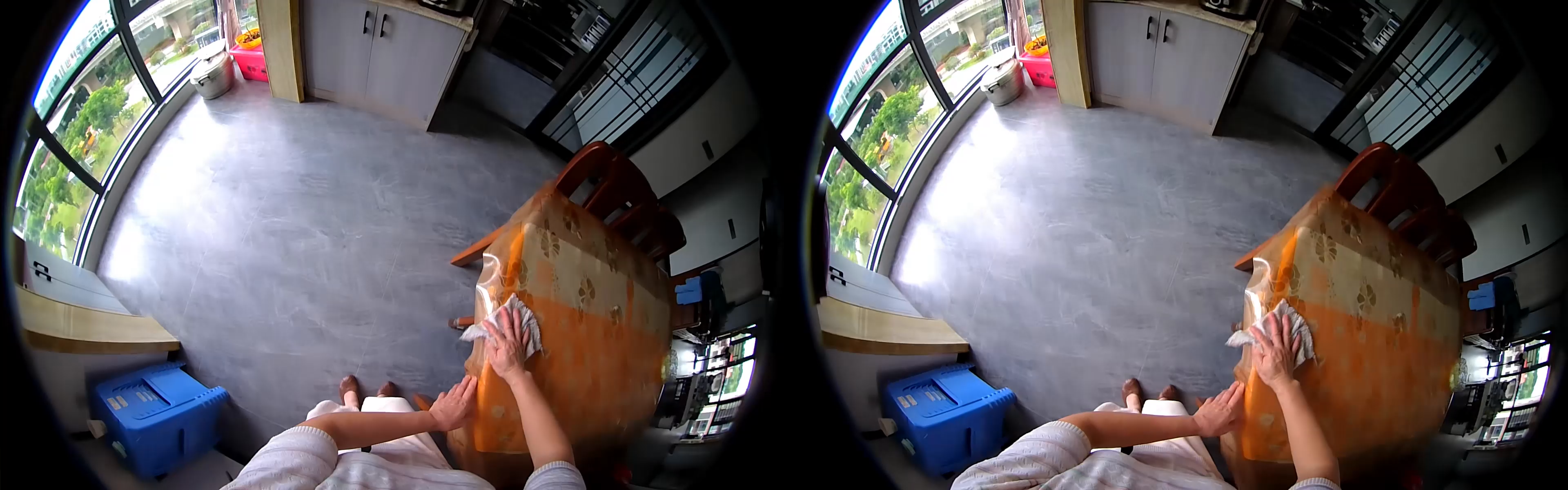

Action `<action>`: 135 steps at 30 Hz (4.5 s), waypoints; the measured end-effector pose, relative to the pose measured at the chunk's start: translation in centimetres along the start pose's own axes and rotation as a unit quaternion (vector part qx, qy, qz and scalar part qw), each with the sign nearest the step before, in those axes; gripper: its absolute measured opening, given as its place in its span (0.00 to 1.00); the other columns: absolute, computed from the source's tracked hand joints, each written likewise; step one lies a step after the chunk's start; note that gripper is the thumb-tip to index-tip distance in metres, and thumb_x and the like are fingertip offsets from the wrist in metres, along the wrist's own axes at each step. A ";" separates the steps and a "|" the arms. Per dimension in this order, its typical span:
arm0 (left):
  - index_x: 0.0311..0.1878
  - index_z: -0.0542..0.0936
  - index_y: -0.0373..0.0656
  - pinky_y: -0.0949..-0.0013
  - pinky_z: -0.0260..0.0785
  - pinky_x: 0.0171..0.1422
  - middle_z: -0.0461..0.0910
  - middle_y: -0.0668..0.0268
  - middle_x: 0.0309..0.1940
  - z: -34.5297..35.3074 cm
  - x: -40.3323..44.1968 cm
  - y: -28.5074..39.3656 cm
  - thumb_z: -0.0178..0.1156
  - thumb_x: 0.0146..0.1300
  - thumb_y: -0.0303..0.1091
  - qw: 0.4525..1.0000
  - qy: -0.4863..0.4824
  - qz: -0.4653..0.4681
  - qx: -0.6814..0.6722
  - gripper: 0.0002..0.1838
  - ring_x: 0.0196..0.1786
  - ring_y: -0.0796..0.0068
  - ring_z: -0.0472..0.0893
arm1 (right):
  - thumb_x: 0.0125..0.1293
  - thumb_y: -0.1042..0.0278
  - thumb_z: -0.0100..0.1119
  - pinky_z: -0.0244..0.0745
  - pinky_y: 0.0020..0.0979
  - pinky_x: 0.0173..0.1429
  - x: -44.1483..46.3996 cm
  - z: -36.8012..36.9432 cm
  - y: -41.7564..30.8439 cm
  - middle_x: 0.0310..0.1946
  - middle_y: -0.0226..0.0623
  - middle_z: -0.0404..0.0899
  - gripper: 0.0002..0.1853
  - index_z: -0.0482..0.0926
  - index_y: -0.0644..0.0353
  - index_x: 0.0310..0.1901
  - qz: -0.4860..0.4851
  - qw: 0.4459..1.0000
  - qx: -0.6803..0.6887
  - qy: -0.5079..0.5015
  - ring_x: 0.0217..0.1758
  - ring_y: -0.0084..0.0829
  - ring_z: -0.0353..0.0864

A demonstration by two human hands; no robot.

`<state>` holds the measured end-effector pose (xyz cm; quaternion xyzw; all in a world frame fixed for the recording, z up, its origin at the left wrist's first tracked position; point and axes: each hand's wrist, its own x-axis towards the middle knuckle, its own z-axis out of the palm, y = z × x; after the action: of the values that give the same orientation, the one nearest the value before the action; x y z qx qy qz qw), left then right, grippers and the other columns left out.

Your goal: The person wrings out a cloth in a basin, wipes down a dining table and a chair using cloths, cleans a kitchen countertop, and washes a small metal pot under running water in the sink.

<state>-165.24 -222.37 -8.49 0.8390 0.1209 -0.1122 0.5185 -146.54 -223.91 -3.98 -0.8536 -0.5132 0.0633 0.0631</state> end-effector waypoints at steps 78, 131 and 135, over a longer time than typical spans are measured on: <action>0.51 0.78 0.45 0.63 0.66 0.60 0.74 0.56 0.53 -135.5 157.8 -3.8 0.60 0.51 0.38 0.876 0.452 -0.163 0.039 0.21 0.55 0.58 0.74 | 0.70 0.57 0.36 0.64 0.49 0.65 168.1 -29.3 99.1 0.59 0.43 0.69 0.24 0.64 0.62 0.62 0.180 0.449 0.869 -0.102 0.61 0.45 0.69; 0.53 0.74 0.40 0.79 0.68 0.47 0.77 0.75 0.33 -184.0 143.8 -18.0 0.58 0.64 0.40 0.343 0.903 0.059 -0.253 0.18 0.38 0.85 0.74 | 0.66 0.63 0.56 0.67 0.18 0.35 237.9 -31.2 21.2 0.30 0.23 0.78 0.11 0.79 0.62 0.42 -0.489 0.518 0.450 -0.538 0.30 0.13 0.70; 0.68 0.55 0.41 0.76 0.64 0.57 0.73 0.71 0.47 -179.0 148.3 -16.7 0.64 0.58 0.44 0.420 0.851 0.161 -0.270 0.40 0.49 0.83 0.72 | 0.68 0.60 0.54 0.68 0.18 0.32 236.0 -31.9 22.1 0.28 0.21 0.77 0.11 0.79 0.59 0.38 -0.391 0.474 0.498 -0.612 0.29 0.11 0.71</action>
<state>-19.10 -41.74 9.16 0.3269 0.3871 0.7835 0.3597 -12.03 -26.89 13.33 -0.1337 -0.5836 0.7835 0.1660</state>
